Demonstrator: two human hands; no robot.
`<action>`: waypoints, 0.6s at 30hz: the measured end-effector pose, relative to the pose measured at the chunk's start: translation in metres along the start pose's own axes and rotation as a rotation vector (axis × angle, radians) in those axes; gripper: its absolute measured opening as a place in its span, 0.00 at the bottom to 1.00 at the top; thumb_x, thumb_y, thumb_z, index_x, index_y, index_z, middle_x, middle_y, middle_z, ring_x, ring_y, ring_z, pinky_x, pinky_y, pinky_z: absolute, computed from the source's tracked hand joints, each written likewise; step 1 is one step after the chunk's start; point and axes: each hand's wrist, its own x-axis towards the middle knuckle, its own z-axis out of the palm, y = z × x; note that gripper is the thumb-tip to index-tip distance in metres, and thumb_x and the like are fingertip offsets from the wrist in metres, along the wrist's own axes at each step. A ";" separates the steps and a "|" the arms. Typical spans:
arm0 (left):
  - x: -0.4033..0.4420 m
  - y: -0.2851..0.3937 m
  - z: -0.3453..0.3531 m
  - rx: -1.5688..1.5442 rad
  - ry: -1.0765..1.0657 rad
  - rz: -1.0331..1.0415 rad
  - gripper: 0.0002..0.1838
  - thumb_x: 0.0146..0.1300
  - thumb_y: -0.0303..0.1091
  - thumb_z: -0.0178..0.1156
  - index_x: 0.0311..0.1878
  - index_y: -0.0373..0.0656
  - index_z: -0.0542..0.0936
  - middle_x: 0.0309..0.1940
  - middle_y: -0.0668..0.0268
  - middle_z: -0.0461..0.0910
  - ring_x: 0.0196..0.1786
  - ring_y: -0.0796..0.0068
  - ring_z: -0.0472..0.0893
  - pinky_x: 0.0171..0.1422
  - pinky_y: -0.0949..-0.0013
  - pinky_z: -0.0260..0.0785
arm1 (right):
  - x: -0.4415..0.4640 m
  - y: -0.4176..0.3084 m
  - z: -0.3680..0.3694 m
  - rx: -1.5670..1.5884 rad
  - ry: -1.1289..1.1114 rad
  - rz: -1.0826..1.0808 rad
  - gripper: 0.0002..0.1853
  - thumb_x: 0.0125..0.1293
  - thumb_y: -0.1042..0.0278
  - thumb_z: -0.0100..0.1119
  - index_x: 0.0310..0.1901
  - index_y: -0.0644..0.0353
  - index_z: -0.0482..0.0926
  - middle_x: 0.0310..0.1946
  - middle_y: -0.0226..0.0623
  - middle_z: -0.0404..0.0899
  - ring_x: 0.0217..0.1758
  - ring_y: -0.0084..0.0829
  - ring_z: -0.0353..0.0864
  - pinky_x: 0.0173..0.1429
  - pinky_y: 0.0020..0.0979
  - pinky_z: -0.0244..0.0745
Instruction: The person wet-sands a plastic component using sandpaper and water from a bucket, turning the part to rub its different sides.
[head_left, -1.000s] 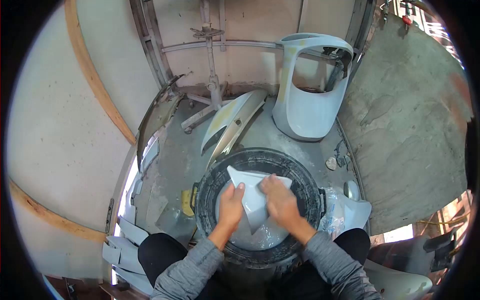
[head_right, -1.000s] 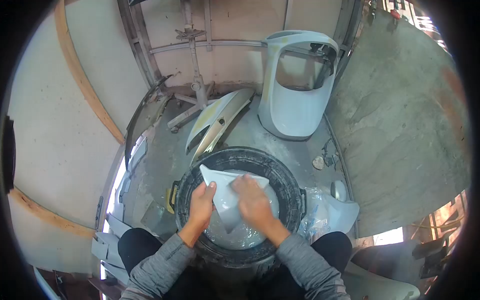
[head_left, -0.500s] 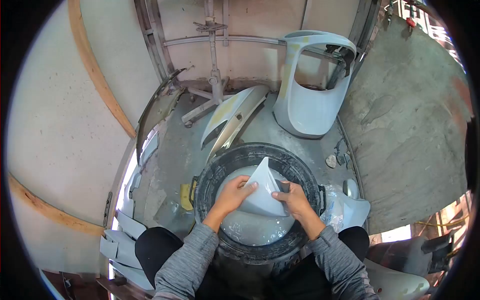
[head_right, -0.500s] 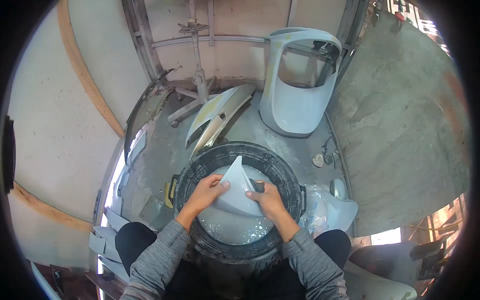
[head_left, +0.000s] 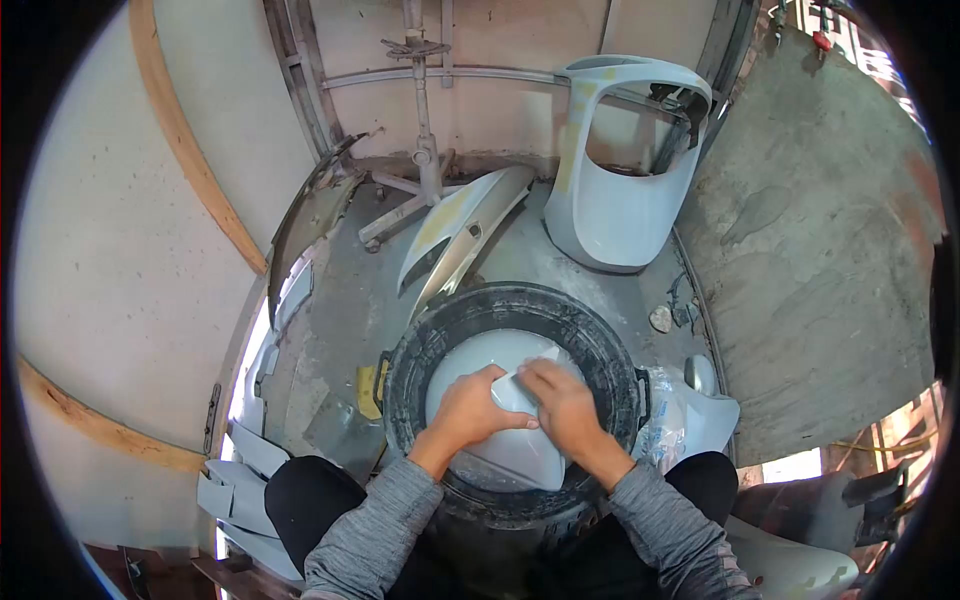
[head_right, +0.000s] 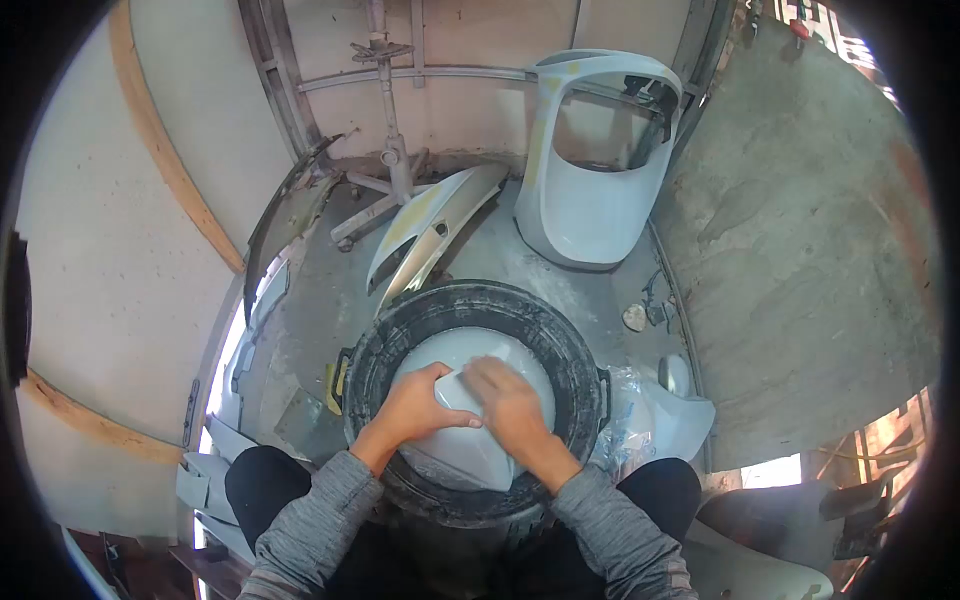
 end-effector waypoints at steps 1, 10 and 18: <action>0.000 -0.001 -0.003 0.001 -0.002 -0.001 0.40 0.40 0.57 0.83 0.50 0.35 0.84 0.38 0.48 0.87 0.44 0.48 0.87 0.51 0.57 0.78 | 0.000 -0.004 -0.003 0.001 0.000 0.002 0.24 0.55 0.82 0.58 0.56 0.60 0.83 0.57 0.47 0.82 0.62 0.48 0.81 0.67 0.43 0.76; -0.011 0.016 -0.025 -0.197 -0.037 -0.064 0.34 0.40 0.49 0.84 0.48 0.36 0.85 0.39 0.51 0.88 0.43 0.56 0.88 0.51 0.61 0.78 | 0.006 -0.008 -0.020 0.036 -0.051 -0.093 0.26 0.55 0.78 0.55 0.59 0.71 0.79 0.63 0.55 0.78 0.70 0.54 0.74 0.77 0.49 0.65; -0.009 0.017 -0.024 -0.143 0.042 0.009 0.33 0.39 0.42 0.85 0.48 0.36 0.84 0.39 0.58 0.88 0.42 0.70 0.87 0.51 0.66 0.77 | 0.004 -0.007 -0.018 0.014 0.005 -0.066 0.26 0.57 0.79 0.53 0.61 0.68 0.79 0.64 0.56 0.77 0.73 0.55 0.71 0.78 0.53 0.61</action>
